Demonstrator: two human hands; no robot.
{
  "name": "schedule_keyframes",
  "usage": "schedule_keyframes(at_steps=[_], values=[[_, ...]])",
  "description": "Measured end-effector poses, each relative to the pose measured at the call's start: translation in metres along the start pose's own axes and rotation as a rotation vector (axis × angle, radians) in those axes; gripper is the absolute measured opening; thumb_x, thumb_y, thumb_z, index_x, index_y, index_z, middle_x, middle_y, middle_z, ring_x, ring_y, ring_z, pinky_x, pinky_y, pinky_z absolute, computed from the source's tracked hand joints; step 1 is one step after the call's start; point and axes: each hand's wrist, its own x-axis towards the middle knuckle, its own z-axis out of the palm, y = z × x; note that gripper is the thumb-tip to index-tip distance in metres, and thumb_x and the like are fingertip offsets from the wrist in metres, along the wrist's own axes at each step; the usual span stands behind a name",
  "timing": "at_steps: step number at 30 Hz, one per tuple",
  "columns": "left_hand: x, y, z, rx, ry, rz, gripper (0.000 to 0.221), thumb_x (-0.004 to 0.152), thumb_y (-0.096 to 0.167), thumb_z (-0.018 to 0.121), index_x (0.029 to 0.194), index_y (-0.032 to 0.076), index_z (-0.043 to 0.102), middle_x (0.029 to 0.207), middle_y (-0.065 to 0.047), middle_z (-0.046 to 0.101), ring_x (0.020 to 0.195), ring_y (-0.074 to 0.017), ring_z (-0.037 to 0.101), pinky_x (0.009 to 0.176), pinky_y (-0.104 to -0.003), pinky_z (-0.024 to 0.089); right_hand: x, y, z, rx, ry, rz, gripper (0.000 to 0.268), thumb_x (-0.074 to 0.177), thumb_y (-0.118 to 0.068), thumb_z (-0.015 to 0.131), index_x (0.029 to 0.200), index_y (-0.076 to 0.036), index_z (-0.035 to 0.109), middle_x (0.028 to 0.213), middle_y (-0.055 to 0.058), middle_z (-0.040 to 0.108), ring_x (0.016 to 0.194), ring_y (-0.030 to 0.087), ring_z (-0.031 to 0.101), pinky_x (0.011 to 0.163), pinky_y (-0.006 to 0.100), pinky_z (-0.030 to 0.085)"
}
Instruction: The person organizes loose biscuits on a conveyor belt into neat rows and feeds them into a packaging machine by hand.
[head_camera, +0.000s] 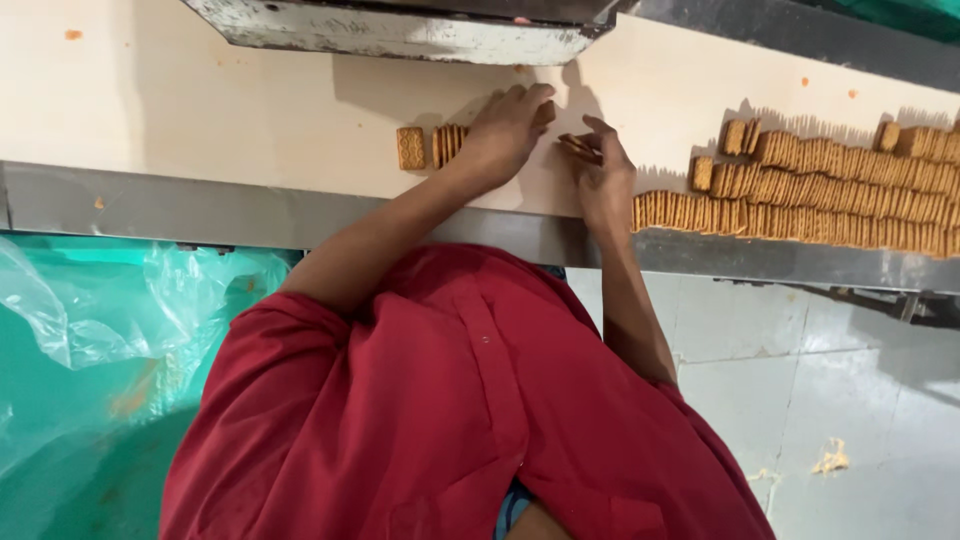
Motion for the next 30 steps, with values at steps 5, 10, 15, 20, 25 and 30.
schedule_keyframes(at_steps=[5,10,15,20,25,30], values=[[-0.004,-0.001,-0.026,-1.093,-0.471,-0.425,0.044,0.104,0.022,0.055,0.148,0.022,0.049,0.128,-0.005,0.063,0.119,-0.0197,0.064,0.103,-0.039,0.054,-0.010,-0.010,-0.010,0.065,-0.045,-0.039,0.054,0.098,0.009,0.064,0.149,-0.007,0.055,0.135,0.018,0.057,0.123,0.029,0.068,0.104,0.038,0.056],[-0.021,-0.010,-0.007,-1.436,-0.458,-0.336,0.045,0.104,0.014,0.063,0.147,0.017,0.052,0.133,-0.006,0.060,0.123,-0.0196,0.063,0.108,-0.040,0.055,-0.024,-0.048,-0.024,-0.061,-0.071,-0.255,0.066,0.086,-0.005,0.087,0.144,-0.003,0.055,0.140,0.020,0.046,0.125,0.038,0.057,0.102,0.044,0.055],[-0.035,0.001,-0.008,-1.539,-0.385,-0.217,0.047,0.105,0.010,0.068,0.149,0.015,0.053,0.127,-0.004,0.060,0.121,-0.0172,0.061,0.111,-0.038,0.055,-0.040,-0.078,-0.012,0.088,0.036,-0.279,0.050,0.098,-0.004,0.077,0.143,-0.003,0.056,0.127,0.014,0.058,0.116,0.026,0.067,0.096,0.034,0.064],[-0.039,-0.002,-0.013,-1.744,-0.304,-0.265,0.047,0.104,0.009,0.067,0.149,0.014,0.053,0.139,-0.004,0.060,0.130,-0.0159,0.059,0.117,-0.035,0.050,-0.058,-0.064,-0.011,-0.307,0.266,-0.508,0.033,0.100,0.003,0.070,0.133,0.001,0.068,0.117,0.014,0.066,0.107,0.023,0.067,0.087,0.035,0.062],[-0.042,-0.004,-0.020,-1.763,-0.307,-0.219,0.048,0.104,0.010,0.067,0.149,0.015,0.053,0.142,-0.003,0.061,0.131,-0.0149,0.059,0.117,-0.035,0.049,-0.059,-0.024,-0.010,-0.229,0.290,-0.468,0.023,0.105,-0.003,0.072,0.128,-0.002,0.070,0.109,0.010,0.068,0.092,0.017,0.071,0.065,0.026,0.060],[-0.047,-0.002,-0.011,-1.509,-0.357,-0.223,0.048,0.101,0.008,0.069,0.147,0.014,0.057,0.142,-0.001,0.063,0.118,-0.0157,0.061,0.110,-0.037,0.054,-0.039,-0.018,-0.014,-0.441,0.477,-0.543,0.016,0.111,-0.013,0.071,0.125,-0.006,0.068,0.110,0.012,0.072,0.096,0.017,0.071,0.066,0.023,0.060]])
